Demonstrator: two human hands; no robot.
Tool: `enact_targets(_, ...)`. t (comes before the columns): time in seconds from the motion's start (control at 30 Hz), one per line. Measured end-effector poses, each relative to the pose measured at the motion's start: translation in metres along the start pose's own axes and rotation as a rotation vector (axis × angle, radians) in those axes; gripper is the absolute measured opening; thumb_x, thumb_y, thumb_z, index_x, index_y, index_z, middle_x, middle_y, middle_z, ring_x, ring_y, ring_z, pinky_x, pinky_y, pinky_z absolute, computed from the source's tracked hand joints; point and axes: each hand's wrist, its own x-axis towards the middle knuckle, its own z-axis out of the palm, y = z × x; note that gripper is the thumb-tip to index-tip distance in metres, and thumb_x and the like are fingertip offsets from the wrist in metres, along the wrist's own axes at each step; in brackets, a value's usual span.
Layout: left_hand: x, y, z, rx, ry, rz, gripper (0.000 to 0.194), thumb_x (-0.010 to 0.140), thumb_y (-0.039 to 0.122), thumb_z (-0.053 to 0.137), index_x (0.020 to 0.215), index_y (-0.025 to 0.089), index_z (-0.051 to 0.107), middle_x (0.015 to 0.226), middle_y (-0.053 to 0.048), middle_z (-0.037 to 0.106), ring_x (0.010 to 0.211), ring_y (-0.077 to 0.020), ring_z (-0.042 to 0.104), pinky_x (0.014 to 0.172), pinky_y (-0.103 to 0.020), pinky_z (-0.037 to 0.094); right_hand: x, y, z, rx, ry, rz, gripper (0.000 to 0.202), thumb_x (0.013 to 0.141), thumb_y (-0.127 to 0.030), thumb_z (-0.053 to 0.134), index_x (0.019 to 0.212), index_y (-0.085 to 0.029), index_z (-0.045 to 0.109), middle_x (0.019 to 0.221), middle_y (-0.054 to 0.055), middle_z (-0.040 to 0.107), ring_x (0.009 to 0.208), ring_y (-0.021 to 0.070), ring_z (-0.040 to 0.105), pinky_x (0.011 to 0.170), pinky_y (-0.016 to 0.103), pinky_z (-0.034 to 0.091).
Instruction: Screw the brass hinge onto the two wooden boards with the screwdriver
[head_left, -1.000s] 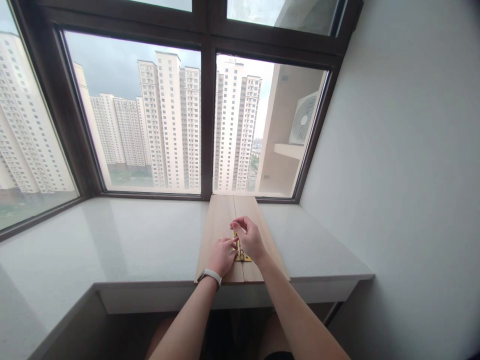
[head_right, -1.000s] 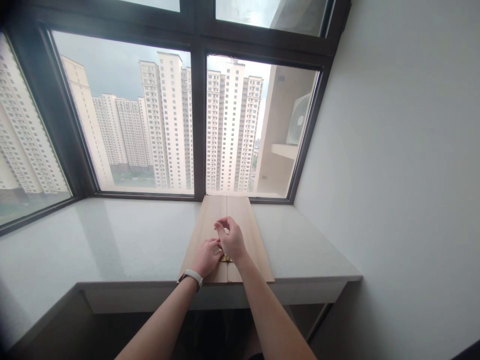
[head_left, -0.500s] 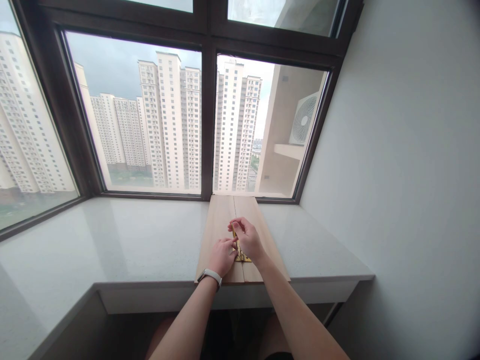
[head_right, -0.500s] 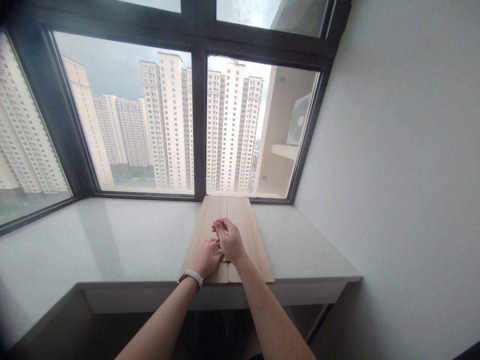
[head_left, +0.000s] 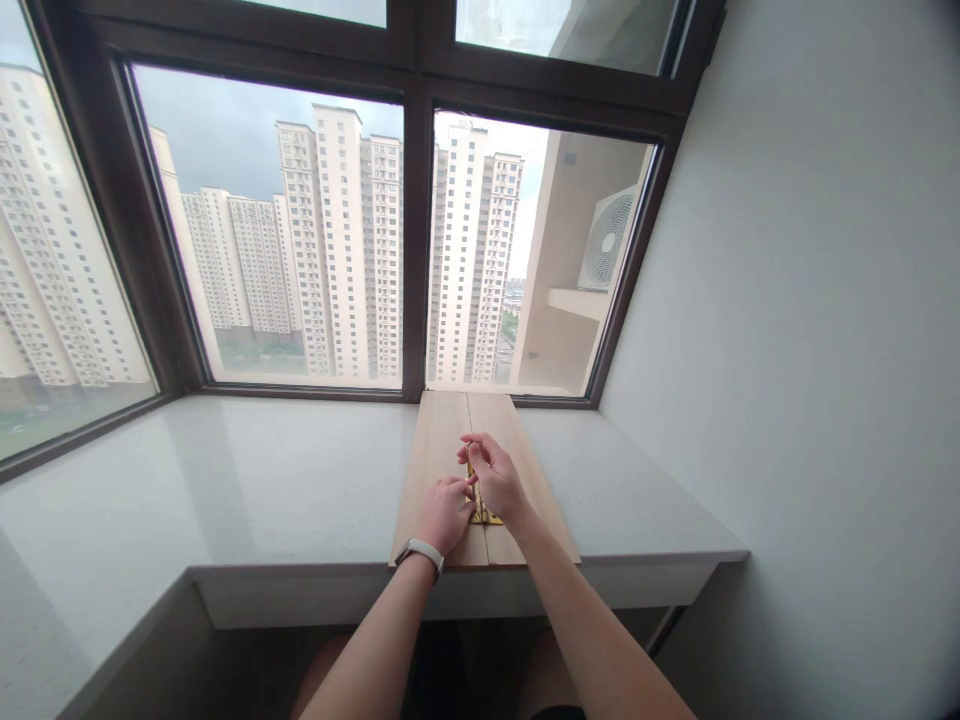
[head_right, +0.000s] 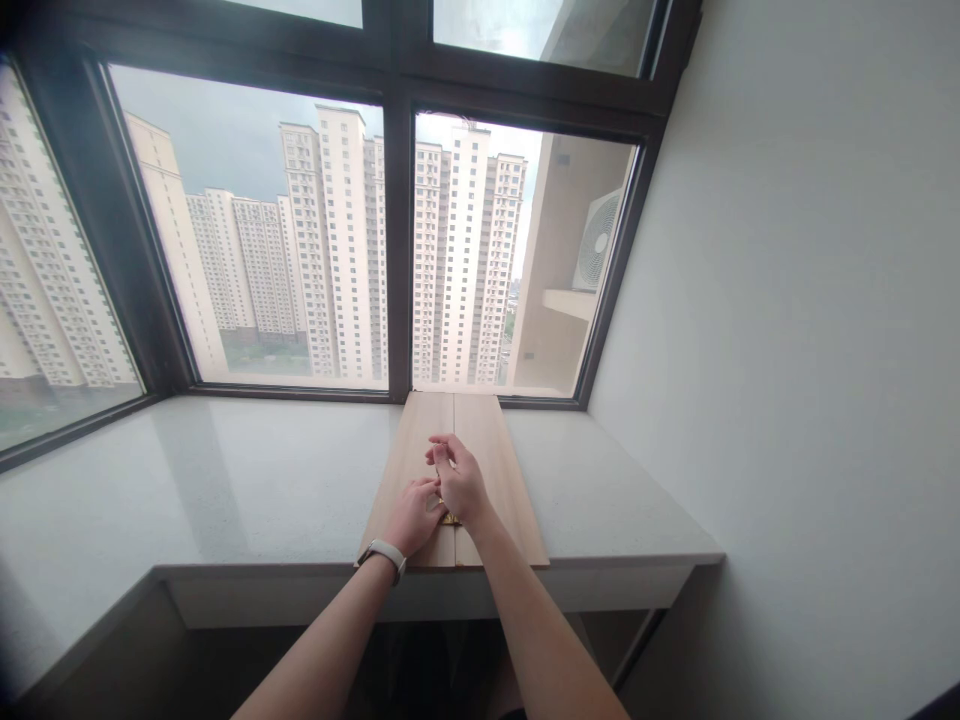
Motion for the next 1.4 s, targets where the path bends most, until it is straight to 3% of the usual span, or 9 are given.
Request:
enact_targets(0.3, -0.0004, 0.0035, -0.0038, -0.006, -0.021, -0.024, 0.010, 0.087, 0.021, 0.069, 0.095, 0.022, 0.076, 0.113, -0.008, 0.074, 0.113, -0.0259, 0.062, 0.100, -0.037, 0.045, 0.0007, 0.0003, -0.0019, -0.123, 0.097, -0.032, 0.039, 0.086, -0.059, 0.074, 0.093, -0.022, 0.066, 0.096, 0.011, 0.075, 0.093, 0.0280, 0.071, 0.063, 0.034, 0.058)
enact_targets(0.43, -0.0006, 0.0051, -0.0057, 0.003, -0.034, -0.020, 0.012, 0.087, 0.019, 0.069, 0.096, 0.022, 0.077, 0.114, -0.008, 0.074, 0.113, -0.0253, 0.062, 0.100, -0.036, 0.045, 0.0005, -0.0003, -0.0019, -0.127, 0.079, -0.036, 0.039, 0.084, -0.058, 0.078, 0.090, -0.023, 0.062, 0.090, 0.009, 0.074, 0.088, 0.0269, 0.071, 0.066, 0.035, 0.058)
enact_targets(0.67, 0.0001, 0.0035, -0.0024, 0.014, -0.016, -0.014, 0.013, 0.089, 0.020, 0.066, 0.096, 0.022, 0.077, 0.115, -0.008, 0.073, 0.112, -0.0257, 0.063, 0.100, -0.036, 0.045, -0.0017, -0.0003, 0.0004, 0.032, -0.024, 0.015, 0.045, 0.095, -0.065, 0.059, 0.107, -0.022, 0.067, 0.097, 0.010, 0.073, 0.094, 0.0259, 0.071, 0.059, 0.030, 0.056)
enact_targets(1.03, -0.0003, 0.0018, -0.0027, -0.003, -0.013, -0.004, 0.010, 0.086, 0.019, 0.070, 0.094, 0.023, 0.076, 0.113, -0.007, 0.074, 0.112, -0.0250, 0.063, 0.100, -0.036, 0.045, 0.0003, 0.0046, -0.0020, -0.115, 0.113, -0.031, 0.043, 0.082, -0.062, 0.078, 0.090, -0.023, 0.061, 0.094, 0.011, 0.075, 0.091, 0.0280, 0.072, 0.061, 0.034, 0.058)
enact_targets(1.13, -0.0006, 0.0015, -0.0025, -0.002, -0.012, 0.001, 0.010, 0.086, 0.019, 0.070, 0.094, 0.023, 0.076, 0.112, -0.006, 0.074, 0.111, -0.0246, 0.063, 0.099, -0.036, 0.045, -0.0003, 0.0046, -0.0017, -0.102, 0.103, -0.048, 0.044, 0.084, -0.063, 0.076, 0.096, -0.024, 0.061, 0.091, 0.009, 0.074, 0.088, 0.0267, 0.071, 0.061, 0.032, 0.057)
enact_targets(1.27, -0.0005, -0.0001, -0.0004, -0.008, 0.000, 0.000, 0.008, 0.087, 0.020, 0.070, 0.092, 0.023, 0.075, 0.111, -0.007, 0.073, 0.113, -0.0248, 0.062, 0.102, -0.036, 0.044, -0.0001, 0.0060, -0.0016, -0.029, 0.041, -0.021, 0.050, 0.094, -0.069, 0.058, 0.110, -0.023, 0.067, 0.095, 0.010, 0.073, 0.092, 0.0269, 0.071, 0.056, 0.030, 0.054)
enact_targets(1.4, 0.0002, -0.0015, 0.0008, -0.007, -0.005, 0.004, 0.008, 0.087, 0.020, 0.070, 0.092, 0.022, 0.075, 0.110, -0.007, 0.073, 0.113, -0.0250, 0.062, 0.101, -0.036, 0.044, 0.0002, 0.0060, -0.0029, -0.043, 0.024, -0.036, 0.051, 0.095, -0.070, 0.056, 0.099, -0.022, 0.071, 0.093, 0.010, 0.074, 0.090, 0.0261, 0.070, 0.058, 0.031, 0.055)
